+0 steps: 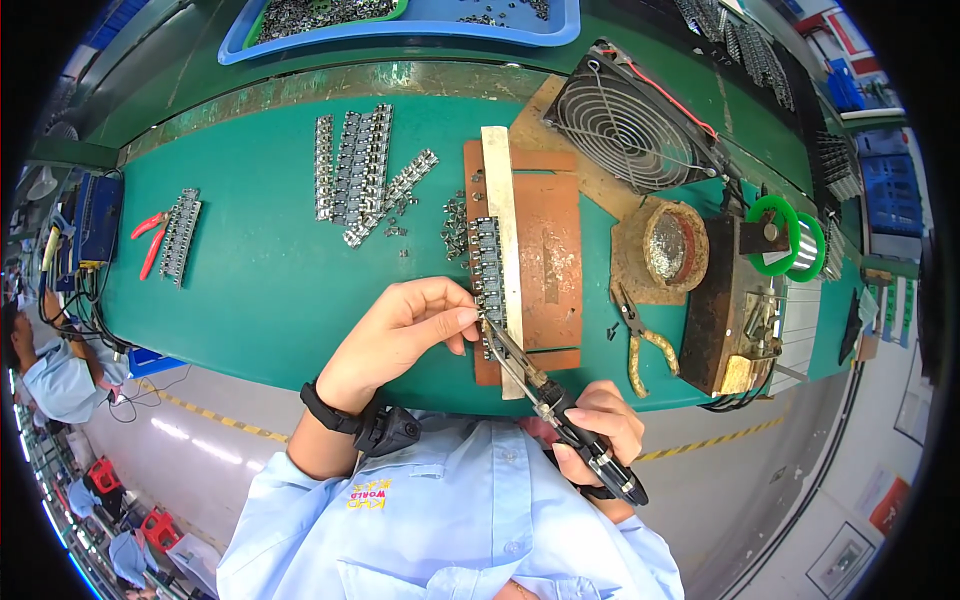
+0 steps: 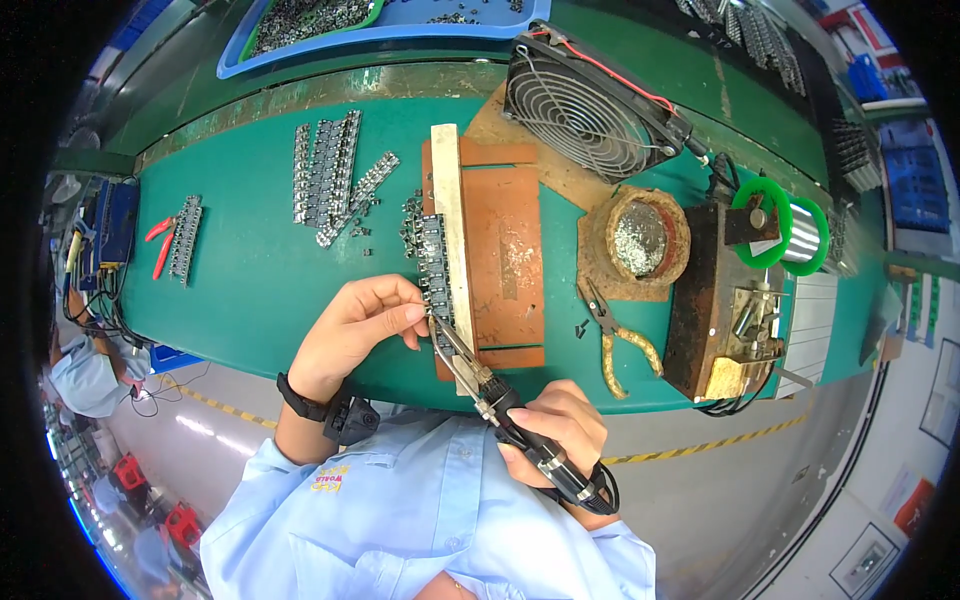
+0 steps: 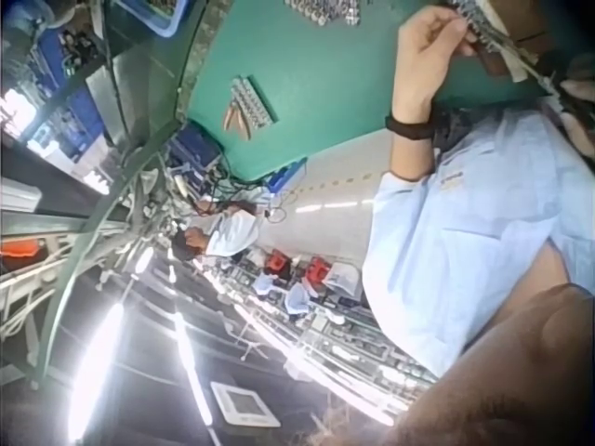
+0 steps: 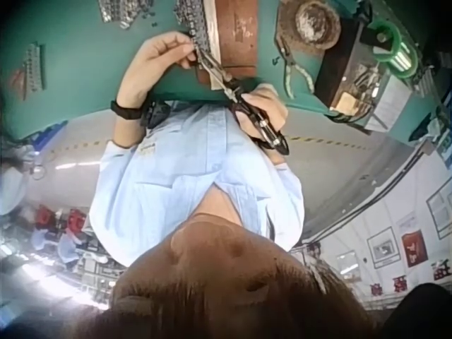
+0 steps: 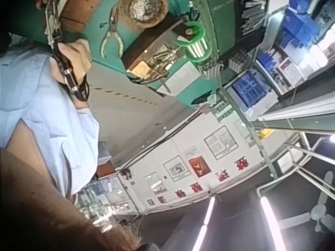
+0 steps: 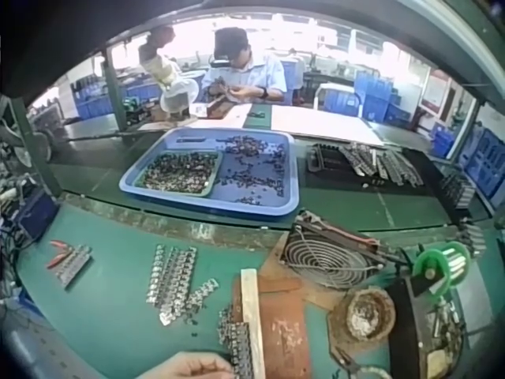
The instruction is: The person picks up a small metal component by hand, places it onto a circuit board, and secures it using a soldering iron.
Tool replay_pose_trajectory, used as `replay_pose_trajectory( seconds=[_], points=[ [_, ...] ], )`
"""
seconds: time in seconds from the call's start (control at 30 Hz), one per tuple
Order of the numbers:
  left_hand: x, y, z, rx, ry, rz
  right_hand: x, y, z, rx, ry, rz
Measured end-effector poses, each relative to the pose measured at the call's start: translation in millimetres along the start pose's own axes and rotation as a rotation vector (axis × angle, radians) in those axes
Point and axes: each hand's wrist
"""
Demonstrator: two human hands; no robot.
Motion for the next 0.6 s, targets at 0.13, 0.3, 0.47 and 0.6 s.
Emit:
replay_pose_trajectory(
  seconds=[0.13,0.3,0.47,0.6],
  points=[
    [0.5,0.3,-0.7,-0.001,-0.002,-0.010,-1.7,0.6,0.1,0.000,0.002,0.009],
    [0.4,1.0,-1.4,-0.001,0.005,-0.011,-10.0,28.4,-13.4,-0.013,0.131,-0.210],
    [0.6,0.5,-0.7,0.006,0.011,0.000,-3.4,29.5,-14.9,0.211,0.272,-0.699],
    [0.9,1.3,-0.9,0.009,0.014,-0.011,-8.2,22.8,-10.2,0.423,0.357,-0.657]
  ],
)
Point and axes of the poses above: each hand's wrist, its own y-axis away from the middle knuckle, its own x-axis out of the palm, z = x × y, and after that the axes turned 4 degrees about -z, right-handed
